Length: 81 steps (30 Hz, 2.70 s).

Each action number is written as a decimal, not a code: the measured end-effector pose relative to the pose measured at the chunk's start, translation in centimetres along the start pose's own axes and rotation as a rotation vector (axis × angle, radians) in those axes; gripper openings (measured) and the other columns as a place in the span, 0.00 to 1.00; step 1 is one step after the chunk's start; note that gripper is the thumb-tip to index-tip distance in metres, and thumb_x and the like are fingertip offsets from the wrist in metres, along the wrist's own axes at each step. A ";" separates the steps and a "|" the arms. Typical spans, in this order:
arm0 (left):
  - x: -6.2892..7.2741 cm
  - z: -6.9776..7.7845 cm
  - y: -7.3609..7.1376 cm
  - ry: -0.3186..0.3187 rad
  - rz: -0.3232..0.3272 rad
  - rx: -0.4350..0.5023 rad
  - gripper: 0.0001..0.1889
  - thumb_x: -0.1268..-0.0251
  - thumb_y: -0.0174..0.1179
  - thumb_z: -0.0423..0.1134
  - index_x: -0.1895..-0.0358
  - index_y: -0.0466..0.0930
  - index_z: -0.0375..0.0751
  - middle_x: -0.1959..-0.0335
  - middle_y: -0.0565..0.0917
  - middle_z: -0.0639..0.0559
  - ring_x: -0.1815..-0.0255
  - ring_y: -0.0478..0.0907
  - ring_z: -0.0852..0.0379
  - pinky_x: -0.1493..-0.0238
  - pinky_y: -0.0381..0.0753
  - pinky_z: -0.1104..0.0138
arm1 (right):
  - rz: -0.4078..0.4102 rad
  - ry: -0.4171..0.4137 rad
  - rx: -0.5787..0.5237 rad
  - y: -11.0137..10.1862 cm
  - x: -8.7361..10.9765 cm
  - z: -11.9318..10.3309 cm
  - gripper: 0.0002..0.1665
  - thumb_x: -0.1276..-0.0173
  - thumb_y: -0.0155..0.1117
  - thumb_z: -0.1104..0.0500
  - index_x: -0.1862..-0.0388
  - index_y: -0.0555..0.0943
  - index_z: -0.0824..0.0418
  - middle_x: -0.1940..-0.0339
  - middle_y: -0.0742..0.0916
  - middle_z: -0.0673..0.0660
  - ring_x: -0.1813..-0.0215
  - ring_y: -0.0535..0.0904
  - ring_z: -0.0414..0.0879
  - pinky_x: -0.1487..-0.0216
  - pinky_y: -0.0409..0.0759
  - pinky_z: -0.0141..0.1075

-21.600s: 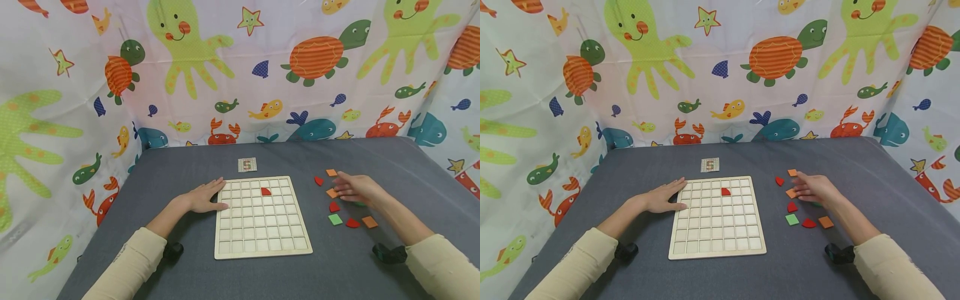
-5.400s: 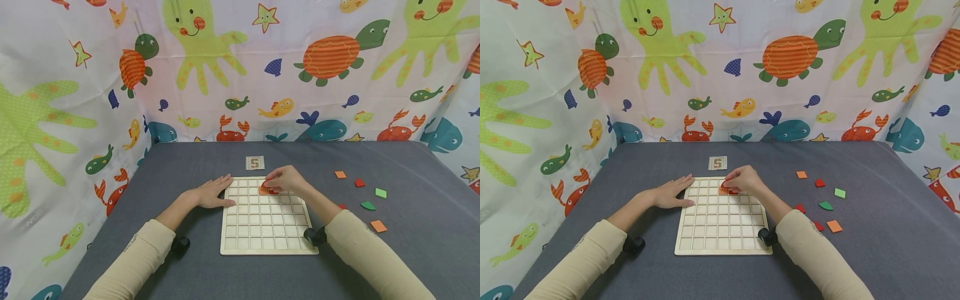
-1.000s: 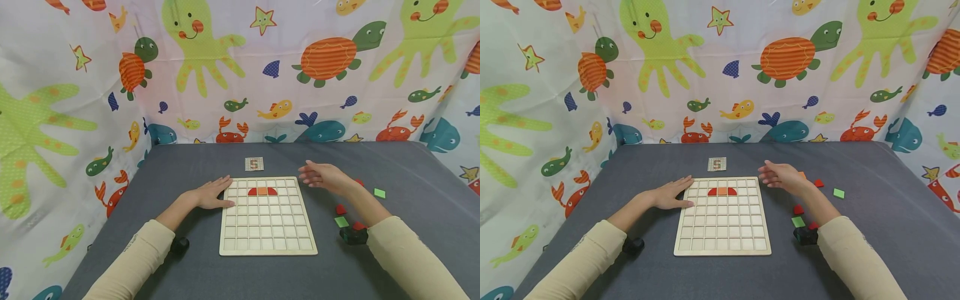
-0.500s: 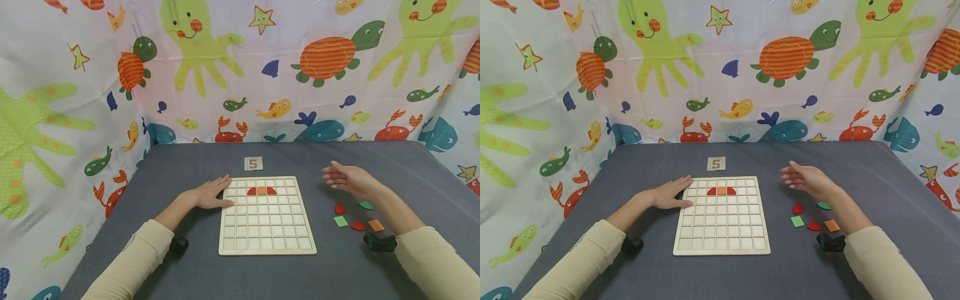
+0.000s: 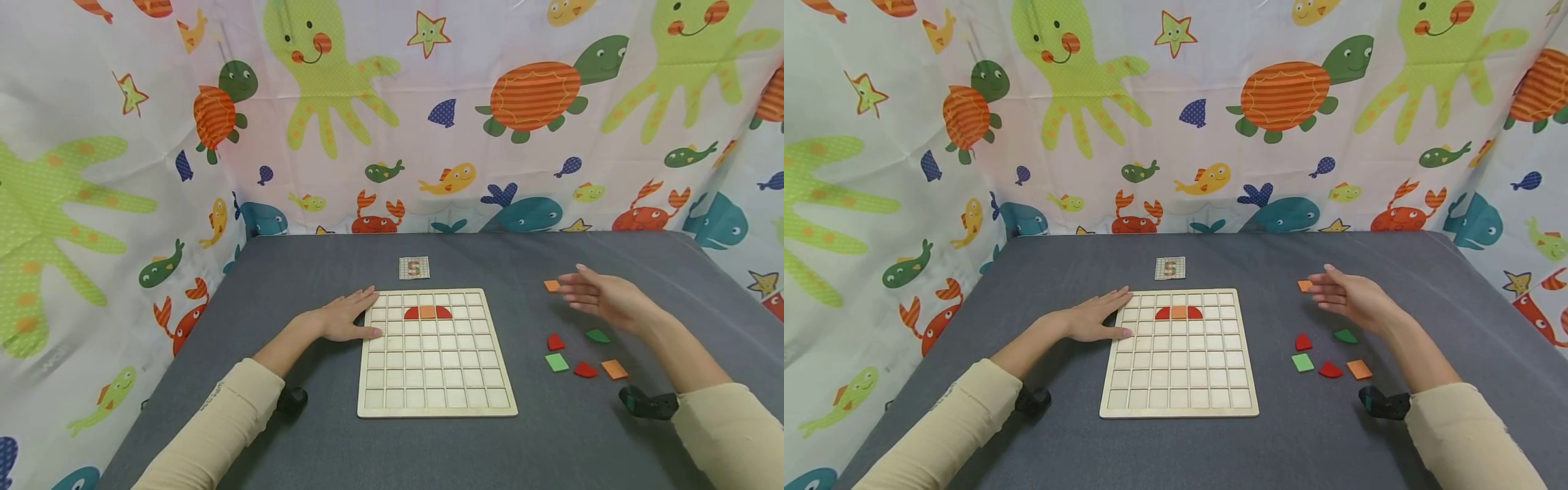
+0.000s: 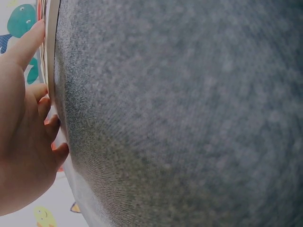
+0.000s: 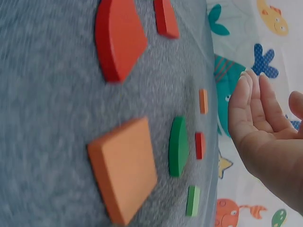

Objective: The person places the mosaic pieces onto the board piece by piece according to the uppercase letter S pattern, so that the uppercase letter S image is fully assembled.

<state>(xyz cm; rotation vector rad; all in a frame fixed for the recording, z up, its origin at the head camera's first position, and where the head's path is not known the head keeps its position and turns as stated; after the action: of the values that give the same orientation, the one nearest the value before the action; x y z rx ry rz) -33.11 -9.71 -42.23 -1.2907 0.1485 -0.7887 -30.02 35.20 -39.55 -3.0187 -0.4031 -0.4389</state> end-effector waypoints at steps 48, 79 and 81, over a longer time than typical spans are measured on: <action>0.1 -0.1 0.0 -0.010 -0.013 0.002 0.47 0.34 0.48 0.65 0.23 0.38 0.45 0.23 0.39 0.50 0.24 0.35 0.51 0.29 0.39 0.50 | 0.196 0.027 0.441 -7.1 2.7 3.5 0.40 0.22 0.46 0.48 0.32 0.54 0.83 0.48 0.80 0.56 0.61 0.76 0.25 0.57 0.80 0.31; -0.1 0.0 0.0 -0.019 -0.003 -0.005 0.48 0.35 0.49 0.67 0.23 0.39 0.45 0.23 0.39 0.50 0.24 0.36 0.51 0.29 0.39 0.51 | 0.282 -0.076 0.918 -5.4 3.0 2.2 0.30 0.40 0.71 0.56 0.46 0.75 0.76 0.56 0.82 0.71 0.54 0.76 0.64 0.59 0.76 0.52; -0.1 0.0 0.0 -0.015 -0.002 -0.006 0.47 0.35 0.49 0.66 0.23 0.38 0.45 0.23 0.39 0.50 0.24 0.36 0.51 0.29 0.39 0.50 | 0.286 -0.075 0.925 -5.4 3.0 2.2 0.29 0.40 0.70 0.57 0.47 0.75 0.75 0.56 0.82 0.72 0.53 0.75 0.65 0.59 0.76 0.53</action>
<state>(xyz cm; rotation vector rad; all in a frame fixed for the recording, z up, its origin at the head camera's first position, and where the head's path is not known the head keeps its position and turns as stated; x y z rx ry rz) -33.18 -9.68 -42.28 -1.3027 0.1375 -0.7807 -28.09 41.39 -40.67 -2.1373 -0.1113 -0.0688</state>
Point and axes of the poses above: each hand's wrist, its own x-axis away from the middle knuckle, its own y-axis out of the palm, z = x × y, the point moved 5 cm from there along -x, towards the middle knuckle
